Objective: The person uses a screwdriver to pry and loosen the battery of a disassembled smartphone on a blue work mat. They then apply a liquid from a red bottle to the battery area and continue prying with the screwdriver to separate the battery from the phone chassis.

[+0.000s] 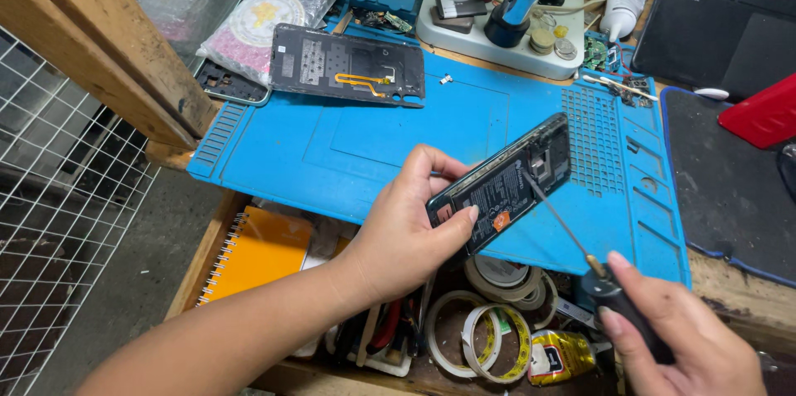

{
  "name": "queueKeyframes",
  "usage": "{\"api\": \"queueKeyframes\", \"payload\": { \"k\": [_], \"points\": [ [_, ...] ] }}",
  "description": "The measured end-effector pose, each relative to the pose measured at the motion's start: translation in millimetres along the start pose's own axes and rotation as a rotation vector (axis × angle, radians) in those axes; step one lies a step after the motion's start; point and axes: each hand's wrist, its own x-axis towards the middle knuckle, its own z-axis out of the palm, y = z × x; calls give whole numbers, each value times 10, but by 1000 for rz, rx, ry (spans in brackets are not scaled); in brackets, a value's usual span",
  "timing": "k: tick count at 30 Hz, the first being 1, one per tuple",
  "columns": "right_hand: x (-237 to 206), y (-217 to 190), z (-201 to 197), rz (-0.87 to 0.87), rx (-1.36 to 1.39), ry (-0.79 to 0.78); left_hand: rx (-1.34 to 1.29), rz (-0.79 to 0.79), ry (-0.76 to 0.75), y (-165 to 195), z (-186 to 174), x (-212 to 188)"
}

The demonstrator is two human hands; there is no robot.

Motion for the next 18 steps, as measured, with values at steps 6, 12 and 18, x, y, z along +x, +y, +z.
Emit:
{"api": "queueKeyframes", "payload": {
  "k": [6,12,18],
  "points": [
    [-13,-132,121,-58,-76,-127,-39,-10,-69,81,62,-115],
    [-18,-180,100,-62,-142,-110,-49,11,-88,114,102,-177],
    [25,-198,85,-71,-193,-78,36,16,-56,131,98,-173]
  ]
}}
